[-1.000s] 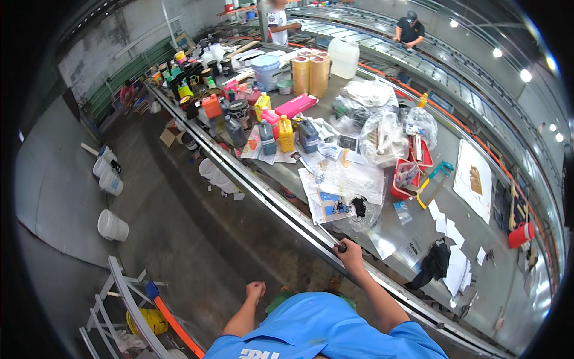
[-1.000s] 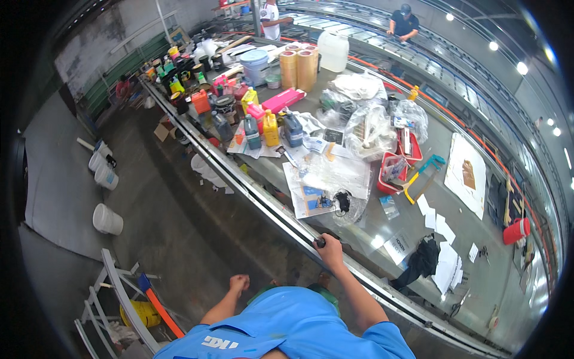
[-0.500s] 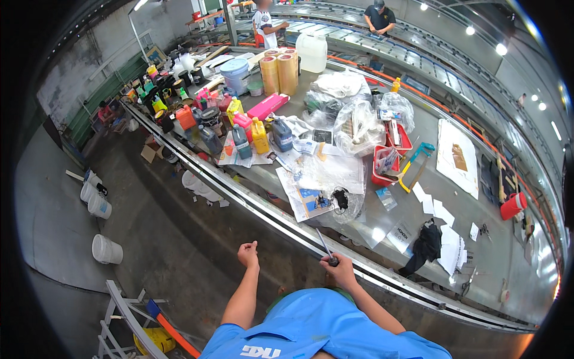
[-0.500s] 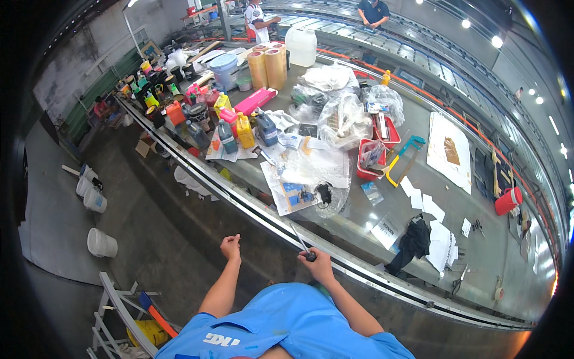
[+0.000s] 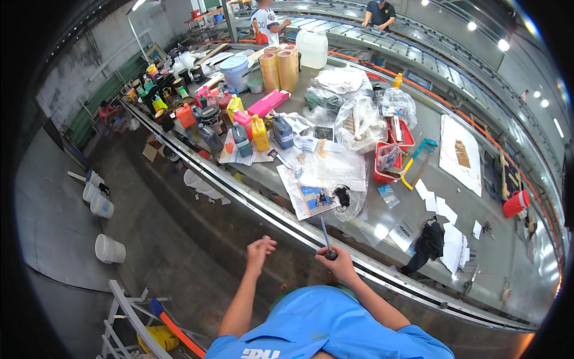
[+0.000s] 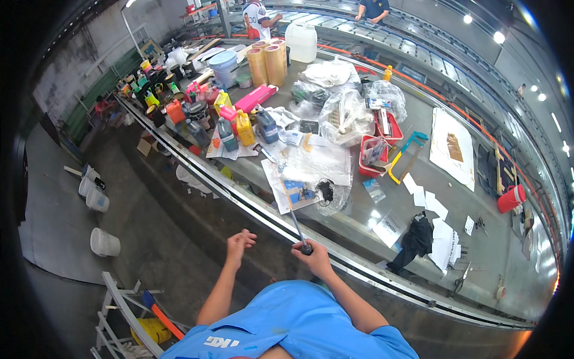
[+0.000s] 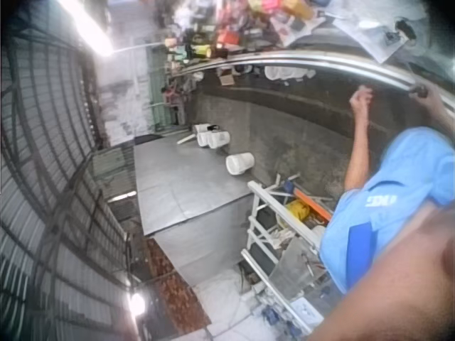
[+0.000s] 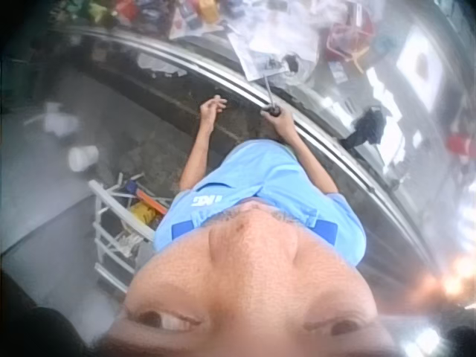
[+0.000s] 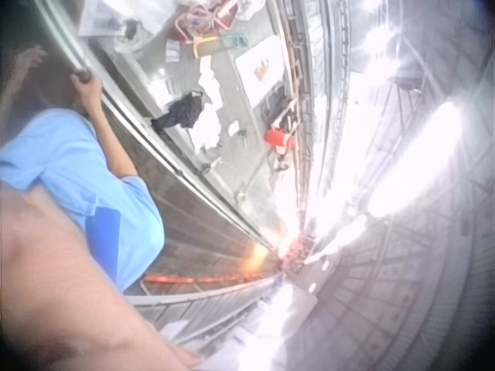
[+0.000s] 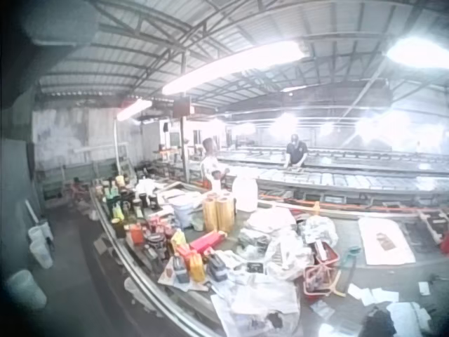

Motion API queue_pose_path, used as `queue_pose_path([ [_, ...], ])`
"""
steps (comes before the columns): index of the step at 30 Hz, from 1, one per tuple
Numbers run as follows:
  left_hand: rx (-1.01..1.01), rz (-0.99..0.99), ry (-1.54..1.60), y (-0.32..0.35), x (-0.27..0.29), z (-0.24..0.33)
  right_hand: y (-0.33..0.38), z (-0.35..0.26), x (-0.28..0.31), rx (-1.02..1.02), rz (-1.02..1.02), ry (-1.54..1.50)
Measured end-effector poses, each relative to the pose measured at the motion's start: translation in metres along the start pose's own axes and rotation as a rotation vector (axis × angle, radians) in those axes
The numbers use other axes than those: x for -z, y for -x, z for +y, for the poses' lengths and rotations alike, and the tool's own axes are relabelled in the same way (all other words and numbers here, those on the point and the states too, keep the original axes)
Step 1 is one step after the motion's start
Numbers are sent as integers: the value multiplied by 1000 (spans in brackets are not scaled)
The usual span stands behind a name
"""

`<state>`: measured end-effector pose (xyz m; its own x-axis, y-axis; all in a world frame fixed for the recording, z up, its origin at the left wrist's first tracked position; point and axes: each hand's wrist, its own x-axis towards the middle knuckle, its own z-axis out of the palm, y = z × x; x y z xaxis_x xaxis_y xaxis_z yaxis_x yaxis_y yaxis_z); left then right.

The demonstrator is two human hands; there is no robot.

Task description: The person walks through a workshop, picks up a screwdriver, and uses it to tighten screws on a metal frame. They then handle a screen printing frame, placing it on the frame and adjusting it.

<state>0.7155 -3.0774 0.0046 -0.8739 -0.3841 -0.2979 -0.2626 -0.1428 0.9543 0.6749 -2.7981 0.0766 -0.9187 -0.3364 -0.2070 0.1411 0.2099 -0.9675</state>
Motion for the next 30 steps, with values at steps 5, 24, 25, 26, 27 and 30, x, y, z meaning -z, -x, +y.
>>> queue_pose_path([
  [5, -268, -305, 74, 71, -66, 60, -3, -45, -10, -122, -101, -240],
  [24, -54, -208, 935, 101, -65, 111, 14, -72, -27, 13, -179, -524],
  [25, -23, -244, 1039, 102, -64, 112, 14, -72, -25, -4, -191, -503],
  [26, -8, -265, 1070, 105, -64, 115, 14, -73, -23, -21, -203, -481],
  [27, 8, -286, 1102, 108, -64, 117, 17, -76, -23, -36, -195, -491],
  [30, 40, -317, 1131, 111, -65, 118, 19, -73, -22, -63, -221, -476],
])
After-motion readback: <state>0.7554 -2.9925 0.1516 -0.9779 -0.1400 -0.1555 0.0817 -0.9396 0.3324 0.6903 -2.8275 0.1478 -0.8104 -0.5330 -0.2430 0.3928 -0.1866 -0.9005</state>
